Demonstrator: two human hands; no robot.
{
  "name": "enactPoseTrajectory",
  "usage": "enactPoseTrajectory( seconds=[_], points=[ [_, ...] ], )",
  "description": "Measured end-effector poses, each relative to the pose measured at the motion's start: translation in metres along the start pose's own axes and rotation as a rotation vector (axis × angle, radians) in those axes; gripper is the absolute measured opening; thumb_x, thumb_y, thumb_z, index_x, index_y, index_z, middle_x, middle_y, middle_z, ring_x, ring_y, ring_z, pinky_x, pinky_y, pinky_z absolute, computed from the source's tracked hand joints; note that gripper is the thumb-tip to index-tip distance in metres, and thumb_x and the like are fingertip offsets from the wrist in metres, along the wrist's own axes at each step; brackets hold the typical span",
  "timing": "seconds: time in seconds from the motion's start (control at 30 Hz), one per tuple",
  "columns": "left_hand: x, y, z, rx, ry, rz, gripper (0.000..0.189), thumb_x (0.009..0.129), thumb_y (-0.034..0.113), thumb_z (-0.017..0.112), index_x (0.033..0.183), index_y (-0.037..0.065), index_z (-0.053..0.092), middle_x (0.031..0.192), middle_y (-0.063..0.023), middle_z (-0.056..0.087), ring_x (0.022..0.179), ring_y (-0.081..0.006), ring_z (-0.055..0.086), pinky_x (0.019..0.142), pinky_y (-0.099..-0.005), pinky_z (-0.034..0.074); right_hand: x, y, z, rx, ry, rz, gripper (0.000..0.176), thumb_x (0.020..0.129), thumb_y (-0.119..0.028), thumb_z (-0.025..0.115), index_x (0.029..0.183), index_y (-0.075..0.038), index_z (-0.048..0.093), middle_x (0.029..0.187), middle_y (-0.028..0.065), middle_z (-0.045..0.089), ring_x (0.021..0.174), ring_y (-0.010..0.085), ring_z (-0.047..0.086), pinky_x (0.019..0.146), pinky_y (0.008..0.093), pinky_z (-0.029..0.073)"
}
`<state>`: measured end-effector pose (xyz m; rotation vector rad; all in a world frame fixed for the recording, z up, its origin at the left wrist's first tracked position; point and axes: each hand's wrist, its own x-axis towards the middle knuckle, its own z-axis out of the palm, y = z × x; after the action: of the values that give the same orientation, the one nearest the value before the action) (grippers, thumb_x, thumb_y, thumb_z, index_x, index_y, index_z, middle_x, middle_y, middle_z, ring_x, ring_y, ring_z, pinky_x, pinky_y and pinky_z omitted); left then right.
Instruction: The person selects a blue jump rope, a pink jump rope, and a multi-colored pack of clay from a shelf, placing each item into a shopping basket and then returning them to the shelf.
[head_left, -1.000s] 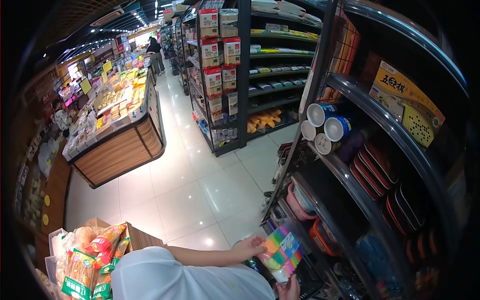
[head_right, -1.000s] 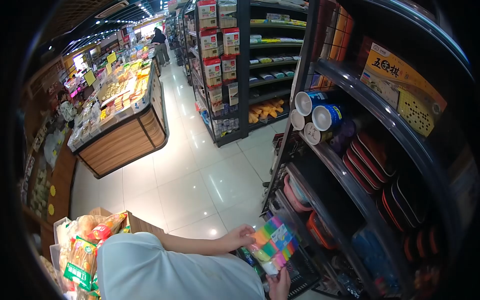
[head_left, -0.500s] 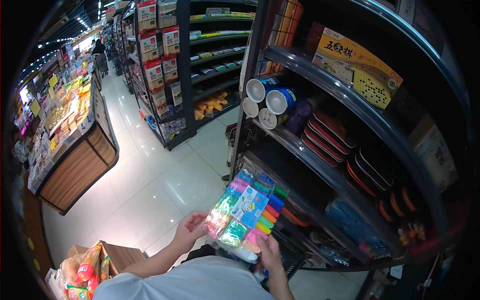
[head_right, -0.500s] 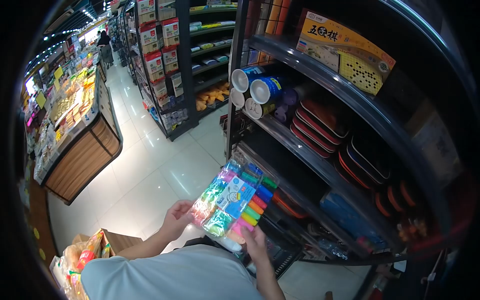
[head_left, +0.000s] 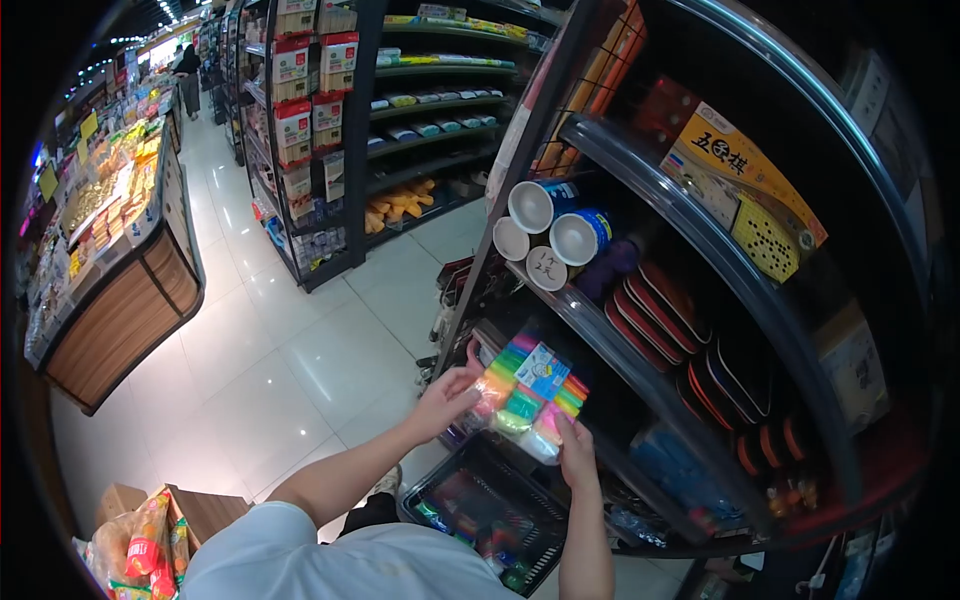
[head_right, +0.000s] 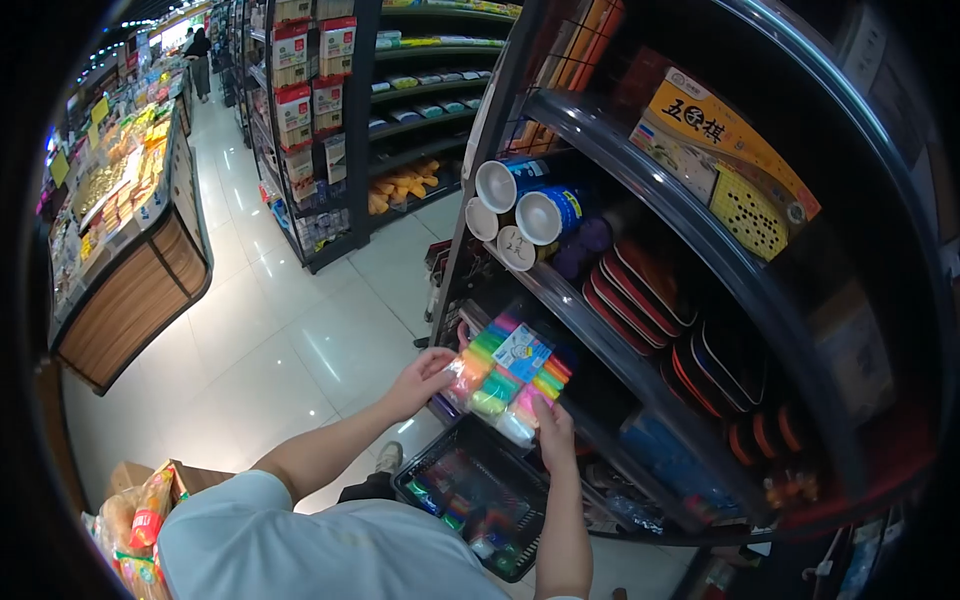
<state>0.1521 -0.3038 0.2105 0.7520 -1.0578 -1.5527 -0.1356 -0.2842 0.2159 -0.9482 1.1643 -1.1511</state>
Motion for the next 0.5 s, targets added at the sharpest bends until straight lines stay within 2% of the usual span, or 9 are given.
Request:
enactPoseTrajectory(
  seconds=[0.07, 0.1, 0.2, 0.23, 0.33, 0.37, 0.43, 0.5],
  points=[
    [0.029, -0.007, -0.004, 0.006, -0.019, -0.016, 0.036, 0.101, 0.017, 0.063, 0.133, 0.004, 0.05, 0.128, -0.0062, 0.061, 0.115, -0.0113, 0.059, 0.097, -0.0288, 0.049, 0.024, 0.001, -0.014, -0.043, 0.03, 0.098, 0.037, 0.104, -0.03, 0.06, 0.126, 0.0, 0.062, 0.113, 0.0055, 0.069, 0.098, 0.0125, 0.067, 0.086, 0.0291, 0.053],
    [0.045, -0.019, -0.008, -0.008, -0.027, 0.005, 0.036, 0.102, 0.019, 0.062, 0.132, 0.003, 0.051, 0.124, -0.0052, 0.062, 0.112, -0.0112, 0.06, 0.095, -0.0296, 0.05, 0.028, -0.011, -0.006, 0.011, 0.038, 0.093, 0.038, 0.103, -0.033, 0.061, 0.123, -0.001, 0.064, 0.109, 0.0052, 0.07, 0.092, 0.0127, 0.068, 0.081, 0.0286, 0.053],
    [0.093, -0.044, -0.014, 0.007, -0.066, 0.093, 0.035, 0.103, 0.02, 0.061, 0.132, 0.003, 0.051, 0.119, -0.0048, 0.064, 0.109, -0.0116, 0.061, 0.094, -0.0297, 0.051, 0.063, -0.022, -0.018, -0.247, 0.143, 0.263, 0.042, 0.101, -0.036, 0.064, 0.122, 0.0, 0.064, 0.109, 0.0059, 0.07, 0.092, 0.0135, 0.068, 0.08, 0.0294, 0.053],
    [0.102, -0.04, -0.015, 0.098, -0.067, 0.028, 0.037, 0.104, 0.022, 0.059, 0.134, 0.001, 0.052, 0.116, -0.0054, 0.065, 0.108, -0.0119, 0.061, 0.094, -0.0303, 0.051, 0.073, -0.019, -0.015, -0.187, 0.21, 0.174, 0.044, 0.099, -0.04, 0.066, 0.12, -0.001, 0.065, 0.1, 0.0049, 0.07, 0.083, 0.0145, 0.066, 0.073, 0.0287, 0.052],
    [0.135, -0.053, -0.02, 0.524, -0.017, 0.2, 0.042, 0.102, 0.023, 0.061, 0.136, 0.001, 0.052, 0.115, -0.0116, 0.066, 0.107, -0.0191, 0.064, 0.094, -0.0345, 0.052, 0.106, -0.018, -0.017, -0.208, 0.344, 0.148, 0.041, 0.1, -0.04, 0.064, 0.121, -0.005, 0.065, 0.103, 0.0054, 0.069, 0.086, 0.0158, 0.066, 0.071, 0.0302, 0.052],
    [0.139, -0.059, -0.02, 0.559, 0.02, 0.219, 0.045, 0.099, 0.027, 0.062, 0.135, 0.003, 0.054, 0.12, -0.0144, 0.065, 0.111, -0.0253, 0.063, 0.099, -0.0403, 0.046, 0.118, -0.021, -0.02, -0.288, 0.315, 0.197, 0.048, 0.099, -0.046, 0.064, 0.126, -0.007, 0.064, 0.111, 0.0054, 0.067, 0.093, 0.0159, 0.065, 0.074, 0.0312, 0.051],
    [0.136, -0.044, -0.012, 0.634, 0.094, 0.256, 0.049, 0.093, 0.035, 0.065, 0.133, 0.007, 0.057, 0.13, -0.02, 0.062, 0.117, -0.0376, 0.06, 0.108, -0.0519, 0.036, 0.15, -0.013, -0.036, -0.387, 0.32, 0.29, 0.056, 0.097, -0.049, 0.065, 0.133, -0.006, 0.06, 0.124, 0.0082, 0.064, 0.108, 0.0193, 0.062, 0.085, 0.0343, 0.05],
    [0.14, -0.044, -0.014, 0.841, 0.076, 0.315, 0.051, 0.093, 0.027, 0.065, 0.137, 0.004, 0.054, 0.135, -0.0251, 0.056, 0.128, -0.0415, 0.051, 0.109, -0.0512, 0.038, 0.168, -0.002, -0.041, -0.466, 0.345, 0.217, 0.065, 0.095, -0.051, 0.065, 0.139, -0.005, 0.056, 0.134, 0.0112, 0.06, 0.12, 0.023, 0.059, 0.095, 0.0365, 0.047]
  ],
)
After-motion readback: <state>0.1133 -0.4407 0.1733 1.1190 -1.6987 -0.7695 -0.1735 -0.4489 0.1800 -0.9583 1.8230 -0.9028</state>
